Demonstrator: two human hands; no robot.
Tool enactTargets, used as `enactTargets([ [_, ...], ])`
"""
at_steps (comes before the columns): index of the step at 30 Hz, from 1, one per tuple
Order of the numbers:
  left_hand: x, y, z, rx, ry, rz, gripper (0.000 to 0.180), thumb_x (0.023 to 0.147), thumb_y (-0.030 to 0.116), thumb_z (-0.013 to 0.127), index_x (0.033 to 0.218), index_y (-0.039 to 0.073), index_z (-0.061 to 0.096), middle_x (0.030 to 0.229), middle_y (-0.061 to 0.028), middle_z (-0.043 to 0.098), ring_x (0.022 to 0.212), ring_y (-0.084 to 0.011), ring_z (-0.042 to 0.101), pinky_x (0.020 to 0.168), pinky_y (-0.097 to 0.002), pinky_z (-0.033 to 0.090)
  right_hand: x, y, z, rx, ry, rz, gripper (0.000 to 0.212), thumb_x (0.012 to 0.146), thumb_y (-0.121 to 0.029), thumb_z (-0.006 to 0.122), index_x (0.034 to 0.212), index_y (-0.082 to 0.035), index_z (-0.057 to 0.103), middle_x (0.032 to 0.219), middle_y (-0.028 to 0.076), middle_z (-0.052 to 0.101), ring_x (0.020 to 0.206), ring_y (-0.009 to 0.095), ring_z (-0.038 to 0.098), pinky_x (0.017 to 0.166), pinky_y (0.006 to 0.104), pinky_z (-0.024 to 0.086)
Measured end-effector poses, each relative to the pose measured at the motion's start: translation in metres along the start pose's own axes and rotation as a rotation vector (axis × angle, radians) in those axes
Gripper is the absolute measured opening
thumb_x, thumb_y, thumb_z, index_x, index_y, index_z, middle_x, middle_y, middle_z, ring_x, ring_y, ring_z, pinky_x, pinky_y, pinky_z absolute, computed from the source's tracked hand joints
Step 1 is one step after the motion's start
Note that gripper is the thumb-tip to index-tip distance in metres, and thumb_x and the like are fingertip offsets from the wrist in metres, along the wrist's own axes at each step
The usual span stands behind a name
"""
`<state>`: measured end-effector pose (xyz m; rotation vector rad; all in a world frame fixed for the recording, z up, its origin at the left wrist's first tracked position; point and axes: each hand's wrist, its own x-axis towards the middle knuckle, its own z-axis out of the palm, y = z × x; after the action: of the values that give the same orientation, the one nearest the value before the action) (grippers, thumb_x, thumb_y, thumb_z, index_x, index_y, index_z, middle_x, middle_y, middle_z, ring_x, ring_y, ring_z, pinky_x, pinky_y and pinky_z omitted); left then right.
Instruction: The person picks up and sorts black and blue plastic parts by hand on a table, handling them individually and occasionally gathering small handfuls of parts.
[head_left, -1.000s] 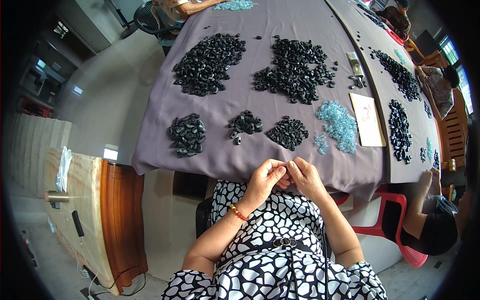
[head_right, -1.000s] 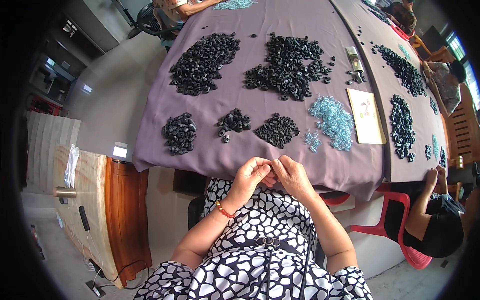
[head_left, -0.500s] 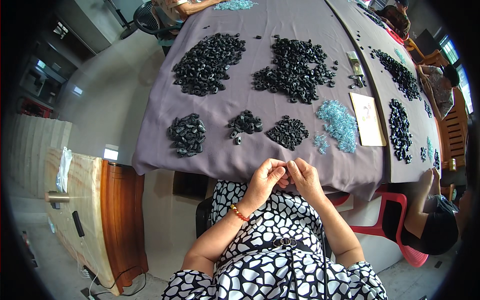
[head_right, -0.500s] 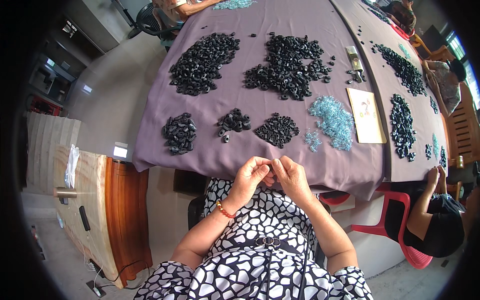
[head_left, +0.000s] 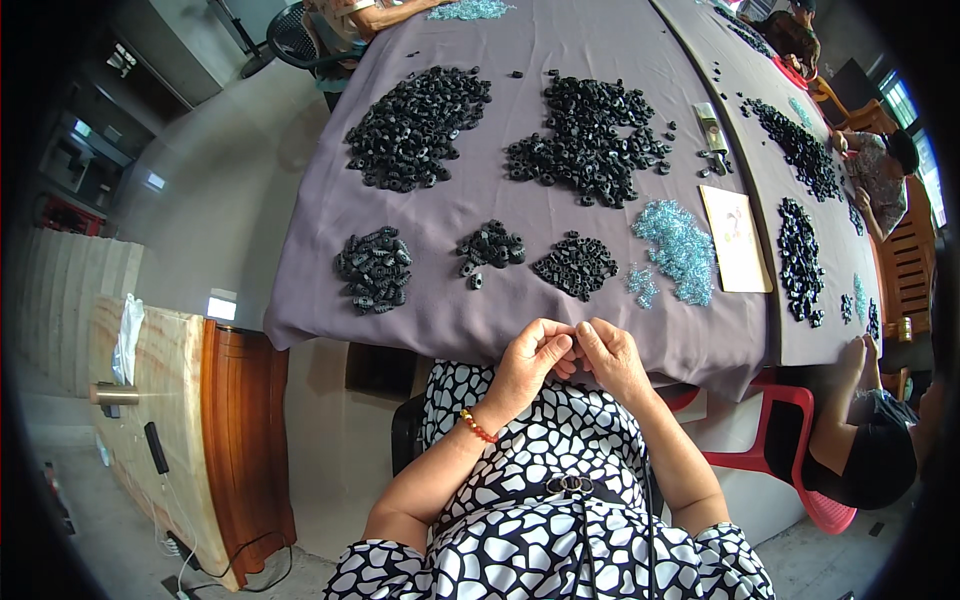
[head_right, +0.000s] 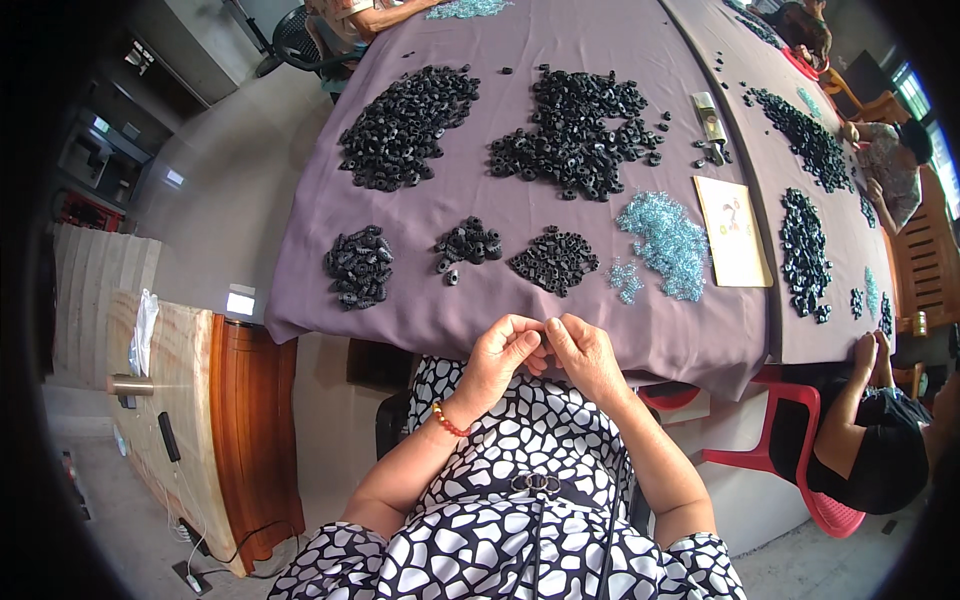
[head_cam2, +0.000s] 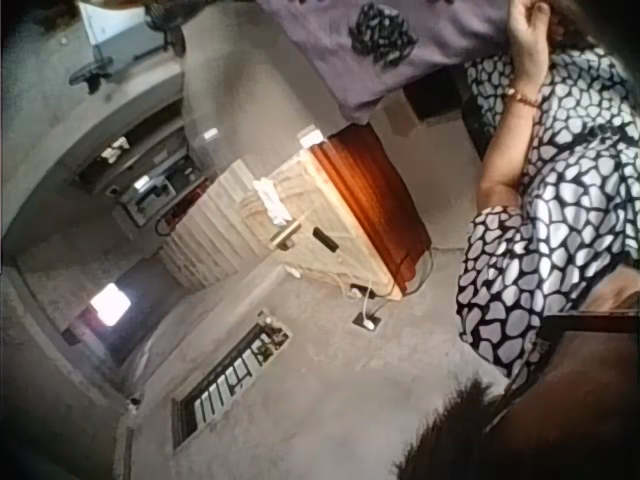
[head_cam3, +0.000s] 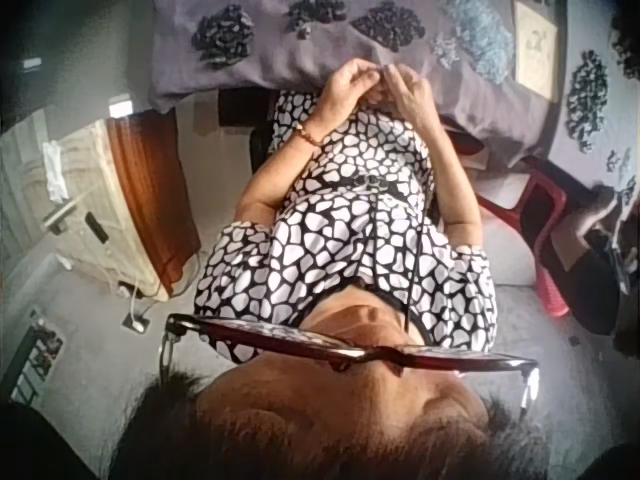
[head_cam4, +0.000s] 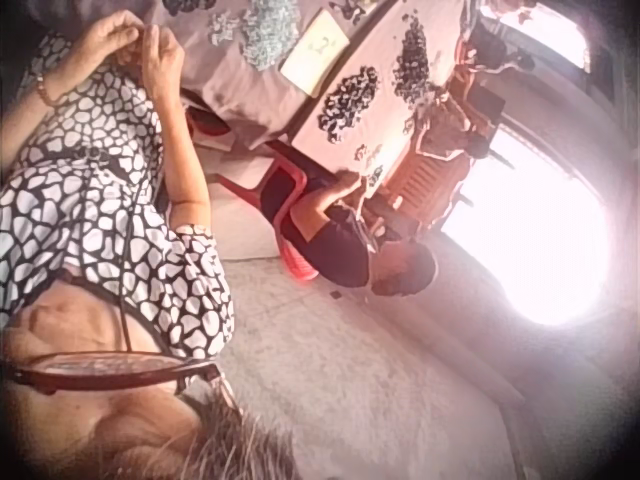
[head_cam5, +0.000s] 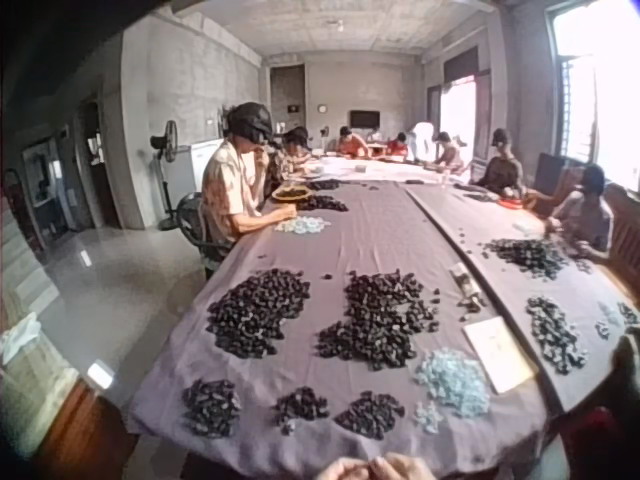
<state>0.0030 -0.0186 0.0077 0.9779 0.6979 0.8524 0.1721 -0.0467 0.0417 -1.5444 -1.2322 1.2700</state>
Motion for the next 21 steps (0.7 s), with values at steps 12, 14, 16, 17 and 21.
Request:
enactTargets([
  [12, -0.0015, 0.0043, -0.0008, 0.019, -0.016, -0.062, 0.033, 0.104, 0.029, 0.061, 0.119, 0.000, 0.061, 0.095, -0.0045, 0.067, 0.078, -0.0102, 0.065, 0.072, -0.0239, 0.056, -0.0036, 0.0036, 0.0041, -0.005, 0.047, 0.003, 0.039, 0.109, -0.033, 0.051, 0.090, -0.001, 0.062, 0.075, -0.001, 0.059, 0.066, 0.007, 0.052, 0.060, 0.0238, 0.046],
  [14, -0.0022, 0.0044, 0.0004, 0.002, -0.009, -0.068, 0.032, 0.104, 0.029, 0.061, 0.119, 0.000, 0.061, 0.094, -0.0043, 0.067, 0.078, -0.0102, 0.065, 0.071, -0.0240, 0.056, -0.0018, 0.0067, 0.0031, -0.071, 0.050, -0.003, 0.039, 0.109, -0.033, 0.051, 0.089, -0.001, 0.061, 0.075, -0.001, 0.059, 0.066, 0.007, 0.052, 0.059, 0.0243, 0.046],
  [16, -0.0027, 0.0040, 0.0014, 0.003, -0.001, -0.062, 0.032, 0.104, 0.029, 0.061, 0.118, 0.000, 0.061, 0.094, -0.0043, 0.067, 0.078, -0.0102, 0.065, 0.071, -0.0240, 0.056, -0.0014, 0.0067, 0.0032, -0.137, 0.050, -0.009, 0.039, 0.109, -0.033, 0.051, 0.088, -0.001, 0.060, 0.075, -0.001, 0.058, 0.066, 0.007, 0.052, 0.059, 0.0247, 0.046],
  [17, -0.0030, 0.0040, 0.0019, 0.004, 0.007, -0.056, 0.031, 0.104, 0.028, 0.061, 0.118, 0.000, 0.061, 0.094, -0.0043, 0.067, 0.078, -0.0102, 0.065, 0.071, -0.0240, 0.056, -0.0023, 0.0045, 0.0036, -0.176, 0.063, -0.035, 0.039, 0.109, -0.032, 0.051, 0.087, -0.001, 0.059, 0.074, 0.000, 0.058, 0.066, 0.007, 0.051, 0.059, 0.0260, 0.046],
  [21, -0.0039, 0.0059, 0.0040, 0.025, 0.019, -0.049, 0.030, 0.104, 0.027, 0.061, 0.117, 0.001, 0.062, 0.093, -0.0043, 0.067, 0.078, -0.0103, 0.065, 0.071, -0.0241, 0.056, -0.0033, 0.0030, 0.0057, -0.354, 0.134, -0.164, 0.037, 0.106, -0.027, 0.054, 0.081, 0.000, 0.055, 0.073, 0.016, 0.061, 0.062, 0.027, 0.060, 0.060, 0.0382, 0.048],
])
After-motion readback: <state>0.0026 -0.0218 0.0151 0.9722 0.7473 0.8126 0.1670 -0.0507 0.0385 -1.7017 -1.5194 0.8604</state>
